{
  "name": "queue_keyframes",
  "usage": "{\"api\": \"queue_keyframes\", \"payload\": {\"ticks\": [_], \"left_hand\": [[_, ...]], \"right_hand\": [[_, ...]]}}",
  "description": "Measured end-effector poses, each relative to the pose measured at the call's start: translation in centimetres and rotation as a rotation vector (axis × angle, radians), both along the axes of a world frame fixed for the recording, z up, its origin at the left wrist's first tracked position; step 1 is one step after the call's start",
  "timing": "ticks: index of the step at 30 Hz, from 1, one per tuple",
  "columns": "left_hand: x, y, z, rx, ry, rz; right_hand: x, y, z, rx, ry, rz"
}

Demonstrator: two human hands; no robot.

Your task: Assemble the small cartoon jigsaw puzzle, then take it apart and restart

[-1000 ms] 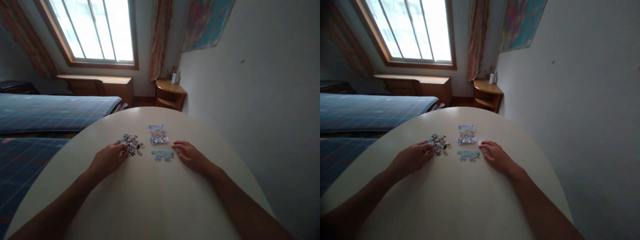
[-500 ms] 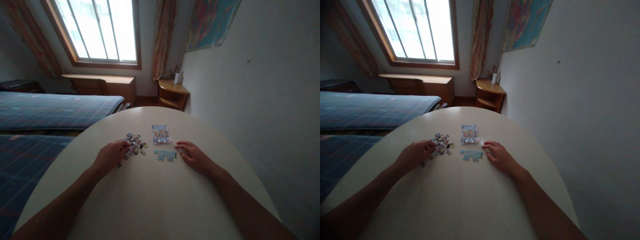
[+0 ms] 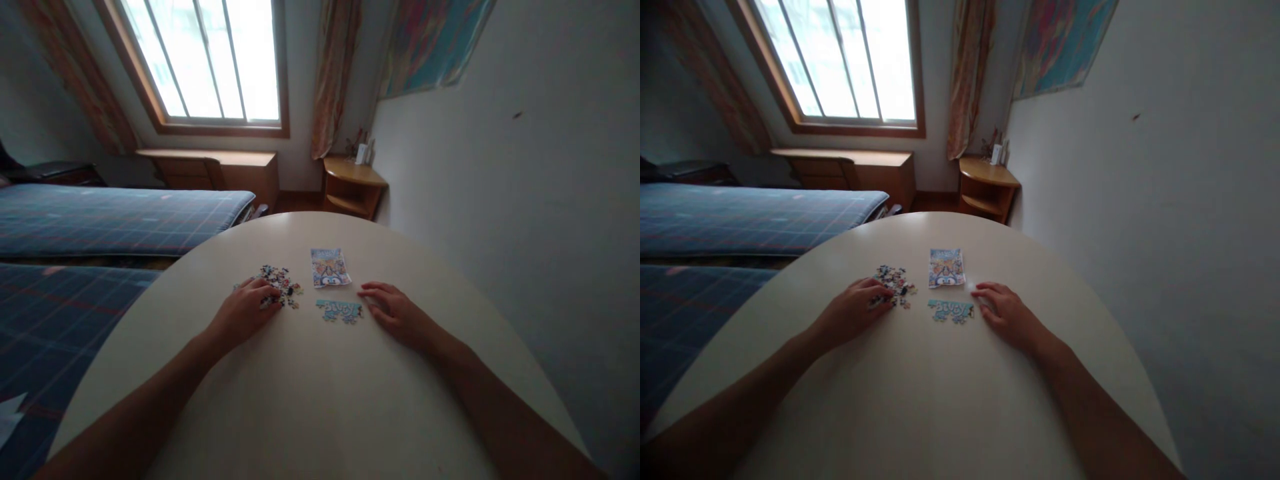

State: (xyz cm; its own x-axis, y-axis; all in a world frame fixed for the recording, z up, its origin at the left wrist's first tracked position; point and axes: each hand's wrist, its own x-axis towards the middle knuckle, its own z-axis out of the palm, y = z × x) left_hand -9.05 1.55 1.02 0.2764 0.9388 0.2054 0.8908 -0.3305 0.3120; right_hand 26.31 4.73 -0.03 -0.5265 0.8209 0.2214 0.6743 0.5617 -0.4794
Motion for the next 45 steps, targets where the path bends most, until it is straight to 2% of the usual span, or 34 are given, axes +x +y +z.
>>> {"api": "queue_keyframes", "payload": {"ticks": [6,12,19,27,34,40,45], "left_hand": [[-0.2,0.3,0.1,-0.033,-0.027,-0.005],[-0.5,0.0,0.9,-0.110,-0.059,0.050],[-2.0,-0.6,1.8,-0.249,0.057,0.168],[-2.0,-0.9,2.7,-0.269,0.142,0.261],[-1.9,-1.7,4.1,-0.329,0.196,0.244],[-2.3,-2.2,4.3,-0.419,0.233,0.252],[-2.4,-2.0,4.2,-0.402,0.196,0.221]], "right_hand": [[0.1,0.2,-0.3,0.002,0.003,-0.004],[0.2,0.2,-0.4,0.011,0.012,0.002],[0.1,0.1,-0.2,0.019,0.001,0.002],[0.3,0.2,-0.4,0.005,-0.001,0.004],[0.3,0.2,-0.3,0.025,-0.006,0.002],[0.1,0.2,-0.3,0.021,-0.006,-0.005],[0.1,0.2,-0.4,0.032,-0.013,0.004]]}}
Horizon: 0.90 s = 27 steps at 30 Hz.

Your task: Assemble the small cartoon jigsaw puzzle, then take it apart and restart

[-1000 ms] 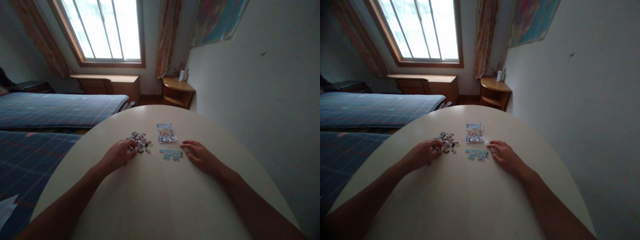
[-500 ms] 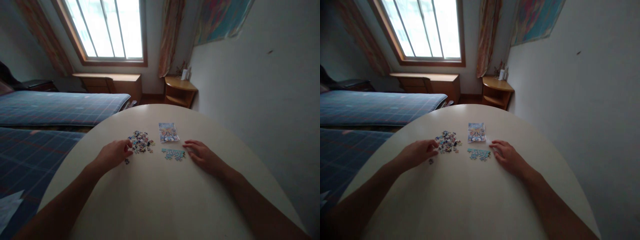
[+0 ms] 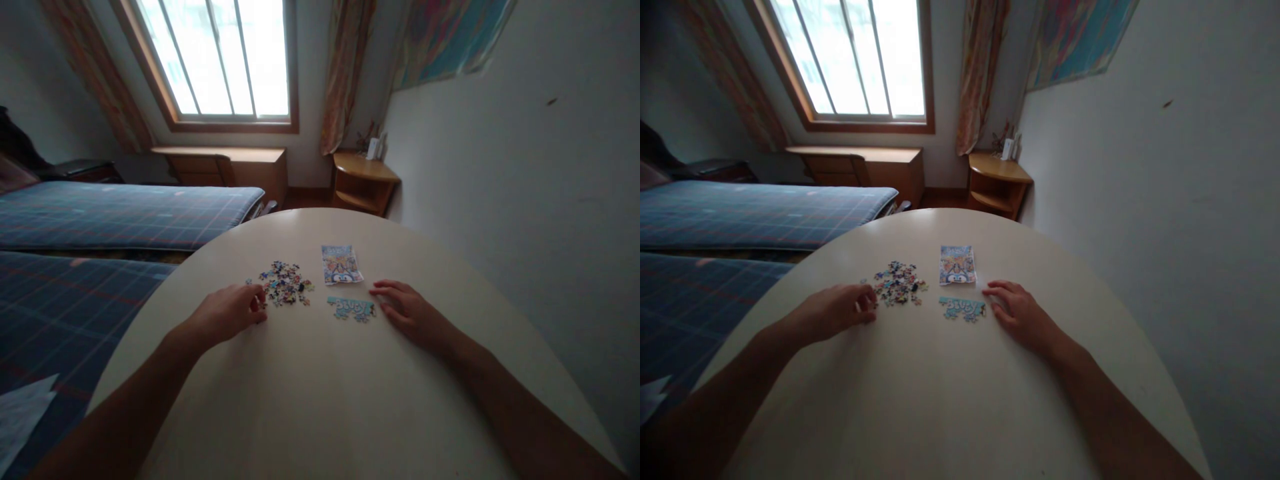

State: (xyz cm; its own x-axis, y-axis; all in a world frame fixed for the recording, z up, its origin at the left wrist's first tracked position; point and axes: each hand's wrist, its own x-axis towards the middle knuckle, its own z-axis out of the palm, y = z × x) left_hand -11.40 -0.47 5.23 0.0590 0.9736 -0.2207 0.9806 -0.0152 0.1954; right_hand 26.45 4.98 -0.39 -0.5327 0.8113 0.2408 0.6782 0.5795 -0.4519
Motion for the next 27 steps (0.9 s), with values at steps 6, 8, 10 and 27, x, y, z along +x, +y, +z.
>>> {"api": "queue_keyframes", "payload": {"ticks": [6,8,10,27], "left_hand": [[1.1,0.5,-0.8,0.145,-0.020,-0.035],[1.5,0.6,-1.2,0.162,-0.045,-0.060],[1.6,0.8,-1.5,0.164,-0.072,-0.085],[1.9,0.2,-1.2,0.114,-0.140,-0.085]], "right_hand": [[0.0,0.1,0.1,-0.007,-0.007,-0.002],[0.0,0.1,0.1,-0.012,-0.012,-0.004],[0.0,0.0,0.1,-0.015,-0.011,-0.011],[-0.2,-0.2,0.5,-0.019,-0.014,-0.007]]}}
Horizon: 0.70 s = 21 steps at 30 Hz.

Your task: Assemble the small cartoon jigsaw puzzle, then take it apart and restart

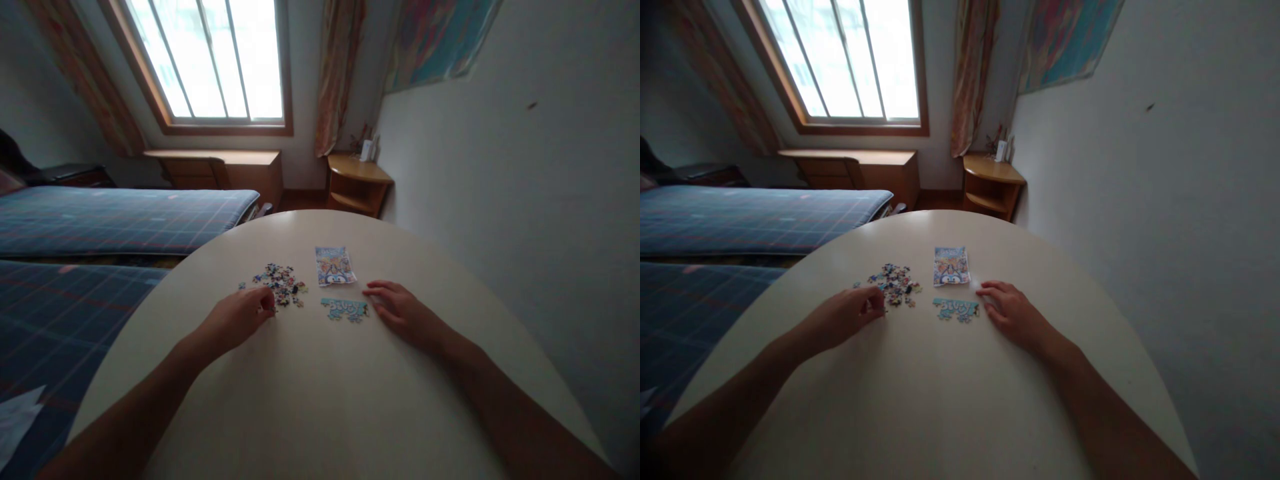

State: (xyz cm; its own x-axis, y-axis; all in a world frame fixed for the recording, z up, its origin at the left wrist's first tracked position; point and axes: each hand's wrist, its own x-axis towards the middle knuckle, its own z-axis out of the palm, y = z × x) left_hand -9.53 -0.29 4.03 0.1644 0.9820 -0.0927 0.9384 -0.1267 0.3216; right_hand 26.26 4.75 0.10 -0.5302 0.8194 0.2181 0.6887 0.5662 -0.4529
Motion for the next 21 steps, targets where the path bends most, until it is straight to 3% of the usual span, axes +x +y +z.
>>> {"api": "queue_keyframes", "payload": {"ticks": [6,9,13,17,21], "left_hand": [[3.4,-0.7,-1.6,0.236,-0.336,-0.208],[6.0,-1.9,-2.8,0.284,-0.476,-0.301],[8.3,-3.0,-3.4,0.207,-0.662,-0.216],[8.6,-2.9,-3.6,0.088,-0.856,-0.120],[8.2,-2.7,-4.1,0.126,-0.770,-0.121]], "right_hand": [[-2.0,-1.8,2.1,0.053,0.081,-0.045],[-4.1,-3.8,2.9,-0.009,0.117,0.016],[-6.5,-6.1,3.2,-0.145,0.186,0.145],[-7.2,-6.7,3.0,-0.186,0.277,0.138],[-6.4,-6.1,3.5,-0.219,0.267,0.108]]}}
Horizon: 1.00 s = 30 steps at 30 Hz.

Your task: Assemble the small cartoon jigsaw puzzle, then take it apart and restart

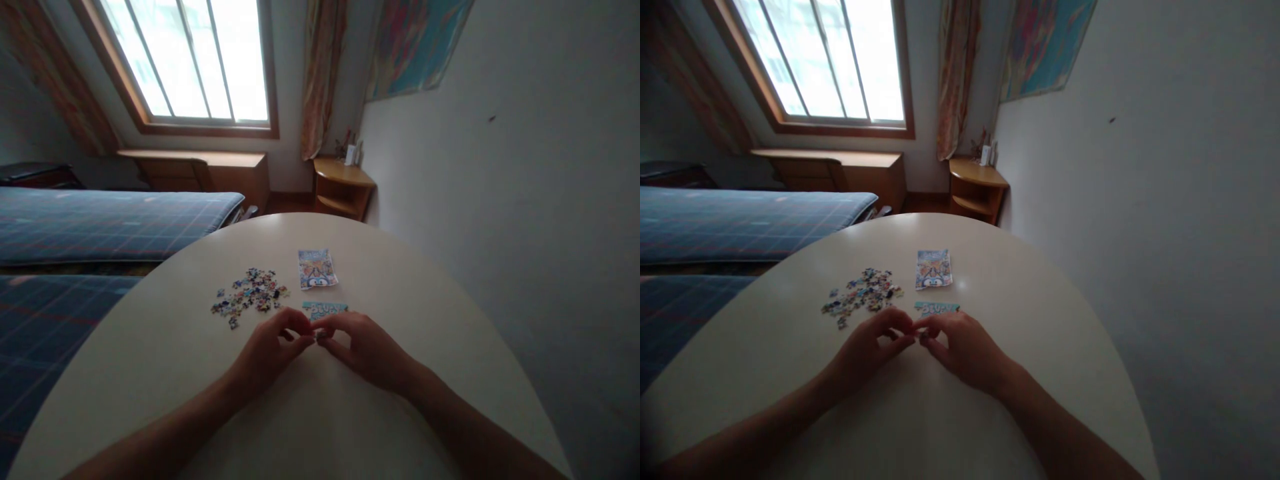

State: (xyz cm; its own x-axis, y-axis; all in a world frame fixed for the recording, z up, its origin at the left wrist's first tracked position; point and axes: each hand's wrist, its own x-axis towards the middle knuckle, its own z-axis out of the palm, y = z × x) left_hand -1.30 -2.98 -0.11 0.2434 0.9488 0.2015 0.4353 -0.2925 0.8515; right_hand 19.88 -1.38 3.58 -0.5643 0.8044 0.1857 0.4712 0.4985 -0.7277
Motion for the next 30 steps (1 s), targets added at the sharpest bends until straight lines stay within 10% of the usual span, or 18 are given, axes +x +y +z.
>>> {"api": "queue_keyframes", "payload": {"ticks": [10,30], "left_hand": [[-0.7,-0.2,-0.2,0.329,0.638,-0.343],[-1.1,-0.2,-0.4,0.323,0.702,-0.366]], "right_hand": [[2.6,2.9,0.3,-0.281,0.207,-0.295],[3.6,3.2,-0.5,-0.275,-0.150,-0.288]]}}
